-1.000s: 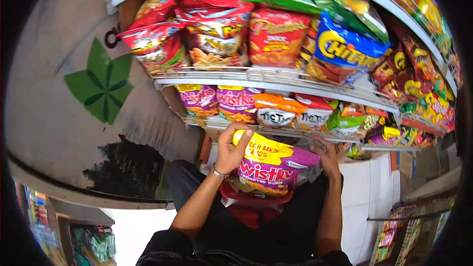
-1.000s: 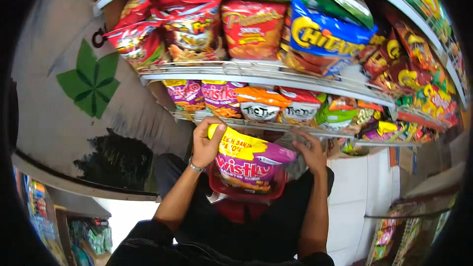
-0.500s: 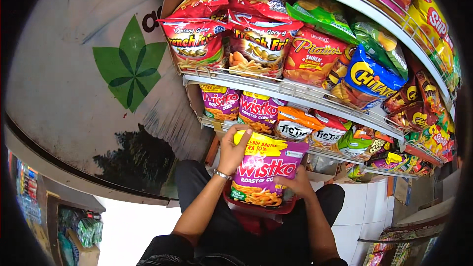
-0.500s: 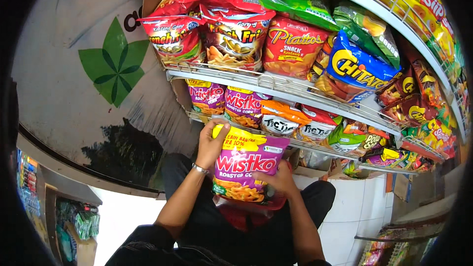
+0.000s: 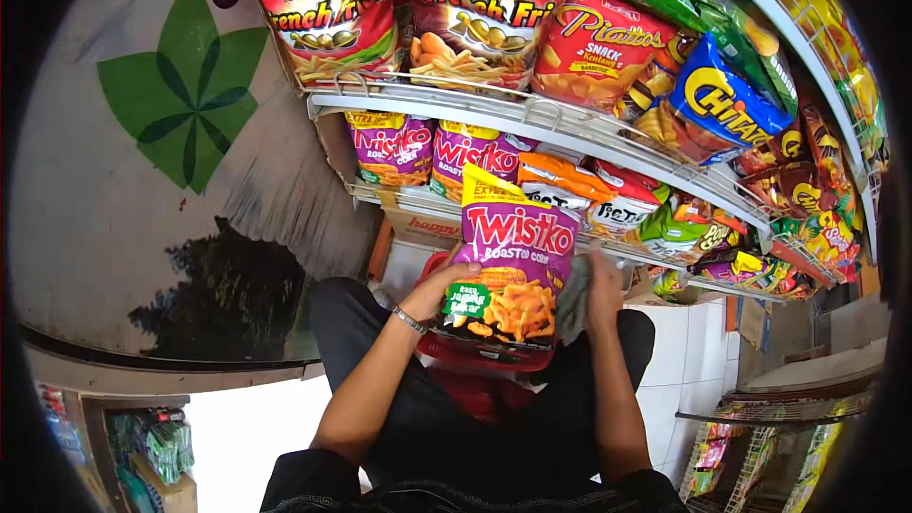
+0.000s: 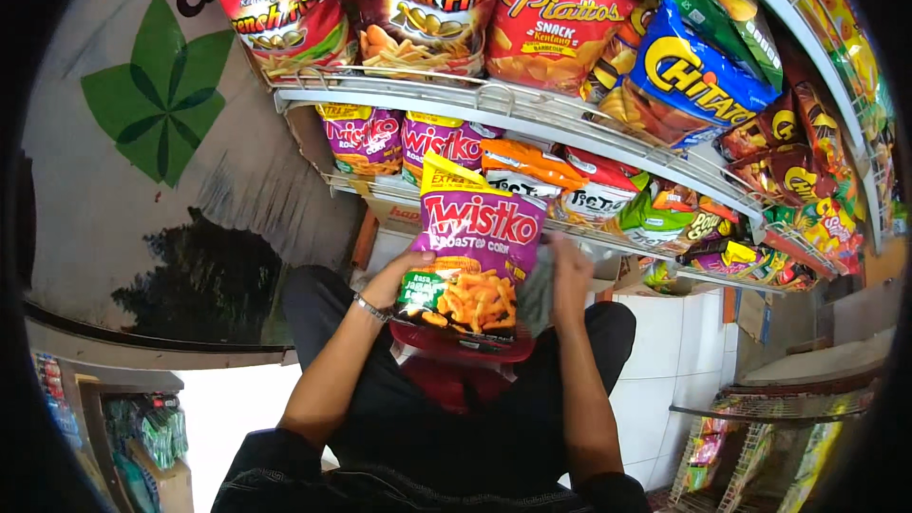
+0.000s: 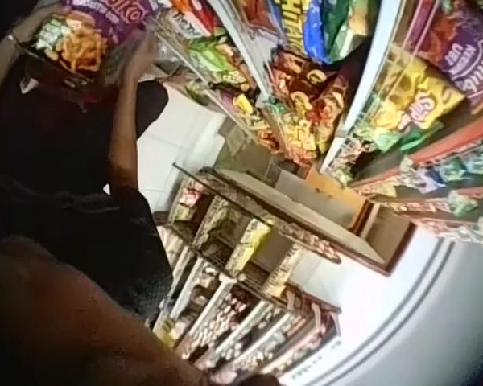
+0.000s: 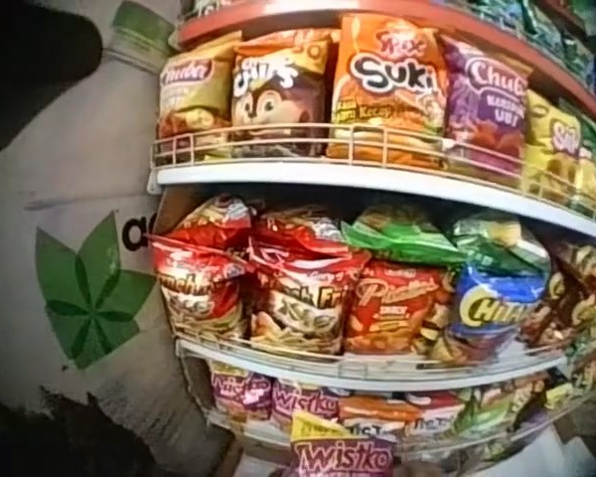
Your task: Organizing and stocking snack bags on grocery store shelves.
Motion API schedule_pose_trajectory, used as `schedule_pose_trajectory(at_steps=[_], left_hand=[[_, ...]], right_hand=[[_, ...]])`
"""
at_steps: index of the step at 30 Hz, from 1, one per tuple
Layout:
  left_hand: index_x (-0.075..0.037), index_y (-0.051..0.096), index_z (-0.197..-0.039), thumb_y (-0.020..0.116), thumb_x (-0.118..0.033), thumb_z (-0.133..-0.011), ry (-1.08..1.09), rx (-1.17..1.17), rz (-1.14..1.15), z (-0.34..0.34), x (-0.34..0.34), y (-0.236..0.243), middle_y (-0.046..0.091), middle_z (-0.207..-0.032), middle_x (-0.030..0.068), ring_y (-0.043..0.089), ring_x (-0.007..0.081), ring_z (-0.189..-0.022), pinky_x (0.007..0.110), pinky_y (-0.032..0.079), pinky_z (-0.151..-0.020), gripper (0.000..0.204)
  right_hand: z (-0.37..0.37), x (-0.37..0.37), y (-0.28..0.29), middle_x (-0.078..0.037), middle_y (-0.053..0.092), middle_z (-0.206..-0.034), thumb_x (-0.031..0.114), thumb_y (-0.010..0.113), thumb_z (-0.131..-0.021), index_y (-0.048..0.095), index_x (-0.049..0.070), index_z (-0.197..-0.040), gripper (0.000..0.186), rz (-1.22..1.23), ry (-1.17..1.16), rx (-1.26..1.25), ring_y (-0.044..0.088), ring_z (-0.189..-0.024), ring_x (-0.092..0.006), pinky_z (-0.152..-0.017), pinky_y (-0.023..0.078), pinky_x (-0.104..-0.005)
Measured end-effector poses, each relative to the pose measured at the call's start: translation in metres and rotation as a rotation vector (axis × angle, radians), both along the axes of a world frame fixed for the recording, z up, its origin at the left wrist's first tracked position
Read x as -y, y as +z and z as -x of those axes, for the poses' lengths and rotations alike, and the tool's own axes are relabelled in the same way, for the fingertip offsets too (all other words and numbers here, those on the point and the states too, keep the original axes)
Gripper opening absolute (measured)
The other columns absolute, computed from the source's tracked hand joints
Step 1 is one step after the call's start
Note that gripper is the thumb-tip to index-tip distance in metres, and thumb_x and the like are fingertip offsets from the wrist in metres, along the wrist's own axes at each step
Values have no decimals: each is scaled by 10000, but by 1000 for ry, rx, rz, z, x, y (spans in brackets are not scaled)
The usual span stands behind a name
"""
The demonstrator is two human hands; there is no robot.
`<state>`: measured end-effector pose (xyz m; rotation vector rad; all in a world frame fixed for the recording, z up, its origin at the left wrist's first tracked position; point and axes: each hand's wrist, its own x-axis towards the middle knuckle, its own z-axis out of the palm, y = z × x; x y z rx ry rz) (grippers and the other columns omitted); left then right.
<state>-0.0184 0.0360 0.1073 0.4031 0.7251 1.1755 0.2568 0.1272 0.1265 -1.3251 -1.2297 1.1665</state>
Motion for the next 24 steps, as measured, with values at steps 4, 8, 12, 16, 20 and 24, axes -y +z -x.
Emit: schedule_pose_trajectory(at_steps=[4, 8, 12, 16, 20, 24], left_hand=[[-55, 348, -1413, 670, -258, -884, 44, -36, 9, 1, -7, -8, 618, -1207, 116, 640, 207, -1049, 327, 540, -881, 651], [-98, 173, -1536, 653, -252, -896, -64, -26, 9, -5, -8, -9, 563, -1277, 99, 583, 189, -1137, 306, 489, -939, 815], [-93, 245, -1521, 594, -206, -932, -91, -51, -33, 5, 5, -7, 552, -1305, 95, 546, 176, -1194, 299, 454, -987, 694], [-68, 267, -1513, 665, -183, -883, -292, -365, -119, 7, 11, 26, 531, -1330, 74, 530, 162, -1185, 305, 445, -998, 755], [-58, 299, -1497, 723, -205, -839, -308, -311, -133, -5, 4, 17, 559, -1299, 80, 558, 158, -1148, 305, 451, -988, 796], [-42, 372, -1448, 711, -246, -842, -307, -341, -59, -17, 1, 9, 572, -1284, 80, 544, 155, -1169, 306, 431, -1007, 723]], right_hand=[[21, 30, 65, -76, 623, -1025, 173, 634, -911, 598, 0, -1085, 248, -401, -171, 108, 567, -977, -171, -875, 449, -313], [75, 73, 71, -157, 579, -1143, 192, 703, -840, 610, 38, -1151, 359, -780, 374, 473, 554, -1067, -309, -953, 434, -435], [93, 70, 75, -187, 564, -1179, 230, 674, -833, 641, 119, -1224, 407, -942, 677, 760, 504, -1154, -409, -1065, 346, -520], [83, 40, 68, -212, 548, -1229, 243, 627, -855, 646, 110, -1227, 395, -921, 649, 820, 472, -1208, -416, -1109, 272, -559], [63, 19, 30, -228, 589, -1119, 117, 615, -872, 643, 27, -1158, 301, -856, 200, 734, 557, -1067, -425, -968, 432, -486], [32, 20, 21, -234, 597, -1109, 87, 617, -864, 621, -30, -1141, 301, -702, 160, 620, 586, -1033, -413, -915, 471, -421]])
